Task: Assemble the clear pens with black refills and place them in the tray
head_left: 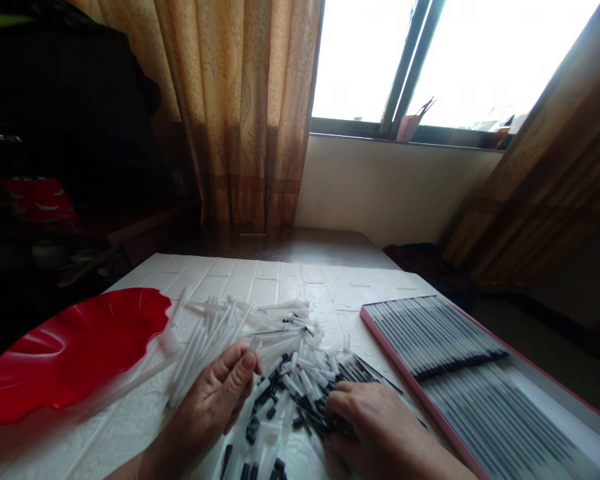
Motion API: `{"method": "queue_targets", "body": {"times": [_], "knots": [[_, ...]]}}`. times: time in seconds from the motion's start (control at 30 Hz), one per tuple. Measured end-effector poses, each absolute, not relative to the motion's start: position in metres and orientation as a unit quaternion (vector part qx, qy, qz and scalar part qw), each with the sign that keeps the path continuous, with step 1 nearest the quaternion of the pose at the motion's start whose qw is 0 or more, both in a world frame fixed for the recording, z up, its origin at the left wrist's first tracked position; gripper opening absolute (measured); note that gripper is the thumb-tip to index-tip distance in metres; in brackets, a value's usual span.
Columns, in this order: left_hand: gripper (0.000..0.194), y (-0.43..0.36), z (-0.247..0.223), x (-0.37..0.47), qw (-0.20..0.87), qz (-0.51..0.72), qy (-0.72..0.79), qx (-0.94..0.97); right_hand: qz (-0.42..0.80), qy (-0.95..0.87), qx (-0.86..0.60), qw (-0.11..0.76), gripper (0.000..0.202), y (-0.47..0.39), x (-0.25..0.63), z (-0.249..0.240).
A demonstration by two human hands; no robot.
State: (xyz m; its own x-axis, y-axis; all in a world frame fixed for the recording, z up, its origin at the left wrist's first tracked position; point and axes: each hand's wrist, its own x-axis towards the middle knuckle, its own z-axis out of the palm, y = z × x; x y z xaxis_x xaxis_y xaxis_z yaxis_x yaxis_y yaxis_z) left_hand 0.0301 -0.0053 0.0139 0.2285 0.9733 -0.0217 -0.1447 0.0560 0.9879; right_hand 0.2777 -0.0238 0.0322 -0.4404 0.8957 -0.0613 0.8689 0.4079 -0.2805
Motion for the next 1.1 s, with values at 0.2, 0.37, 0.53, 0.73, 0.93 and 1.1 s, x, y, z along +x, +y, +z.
{"method": "queue_targets", "body": {"times": [0.2, 0.37, 0.53, 0.73, 0.93, 1.1], "knots": [[0.048, -0.004, 0.006, 0.026, 0.530, 0.416, 0.412, 0.613, 0.077, -0.841, -0.535, -0.002, 0.010, -0.026, 0.272, 0.031], [0.047, -0.002, 0.006, 0.023, 0.508, 0.405, 0.415, 0.637, 0.038, -0.849, -0.527, -0.010, 0.015, -0.025, 0.270, 0.028], [0.047, 0.001, 0.007, 0.021, 0.468, 0.409, 0.422, 0.660, 0.077, -0.845, -0.526, 0.061, 0.017, -0.026, 0.277, 0.034], [0.048, -0.001, 0.018, 0.024, 0.391, 0.407, 0.421, 0.711, 0.231, -0.809, -0.459, 0.284, 0.025, -0.024, 0.287, 0.048], [0.023, -0.005, 0.023, 0.028, 0.272, 0.395, 0.353, 0.803, 0.315, -0.714, -0.401, 0.480, 0.012, -0.024, 0.286, 0.042], [0.013, -0.007, 0.018, 0.028, 0.193, 0.410, 0.331, 0.828, 0.482, -0.557, -0.378, 0.561, 0.038, -0.036, 0.275, 0.037]]}}
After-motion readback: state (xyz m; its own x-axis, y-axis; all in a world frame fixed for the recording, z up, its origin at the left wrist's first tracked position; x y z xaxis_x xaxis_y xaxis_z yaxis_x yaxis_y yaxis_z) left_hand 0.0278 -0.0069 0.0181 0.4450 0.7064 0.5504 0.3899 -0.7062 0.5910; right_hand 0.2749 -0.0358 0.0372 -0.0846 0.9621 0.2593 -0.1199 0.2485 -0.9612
